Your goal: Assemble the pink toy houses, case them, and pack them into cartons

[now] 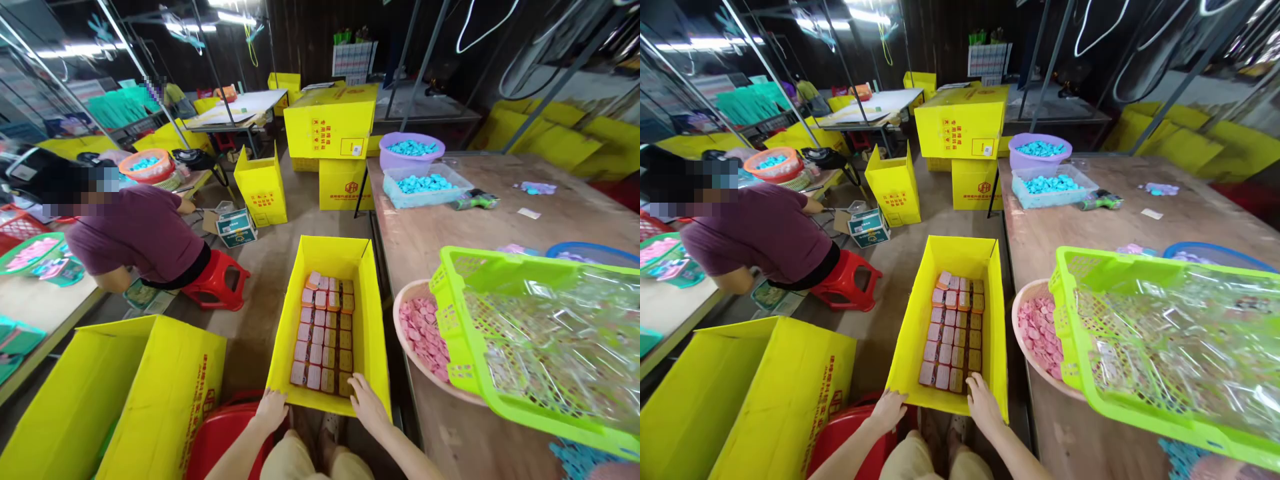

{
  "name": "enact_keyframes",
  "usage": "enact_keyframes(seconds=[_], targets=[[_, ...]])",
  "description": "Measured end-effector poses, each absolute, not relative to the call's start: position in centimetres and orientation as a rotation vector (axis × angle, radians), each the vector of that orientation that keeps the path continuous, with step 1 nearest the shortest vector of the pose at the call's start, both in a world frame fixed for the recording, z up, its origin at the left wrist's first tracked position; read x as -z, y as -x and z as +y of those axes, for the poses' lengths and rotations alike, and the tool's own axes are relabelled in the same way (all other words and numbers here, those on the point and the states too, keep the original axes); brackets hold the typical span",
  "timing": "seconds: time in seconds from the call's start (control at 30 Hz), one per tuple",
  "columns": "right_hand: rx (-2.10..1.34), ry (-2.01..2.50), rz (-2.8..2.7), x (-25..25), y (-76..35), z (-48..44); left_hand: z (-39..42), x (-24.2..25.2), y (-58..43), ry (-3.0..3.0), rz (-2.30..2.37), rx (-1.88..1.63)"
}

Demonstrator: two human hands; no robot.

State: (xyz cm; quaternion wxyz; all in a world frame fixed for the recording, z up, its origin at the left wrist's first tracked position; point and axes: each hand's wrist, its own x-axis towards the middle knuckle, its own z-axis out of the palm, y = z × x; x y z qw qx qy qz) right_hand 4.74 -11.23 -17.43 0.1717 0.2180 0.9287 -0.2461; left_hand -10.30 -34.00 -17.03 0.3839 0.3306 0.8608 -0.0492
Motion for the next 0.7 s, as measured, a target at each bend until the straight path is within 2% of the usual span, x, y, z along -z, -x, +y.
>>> enact_keyframes(seconds=[0.27,0.7], targets=[[0.646,-0.612,2.601,20.8,-4.3,-6.3,-33.3,17.3,9.1,-0.729,2.210,0.169],[0.717,-0.641,2.694,23.6,-8.2,-5.3,-29.7,16.0,10.4,-0.742,2.051,0.319]])
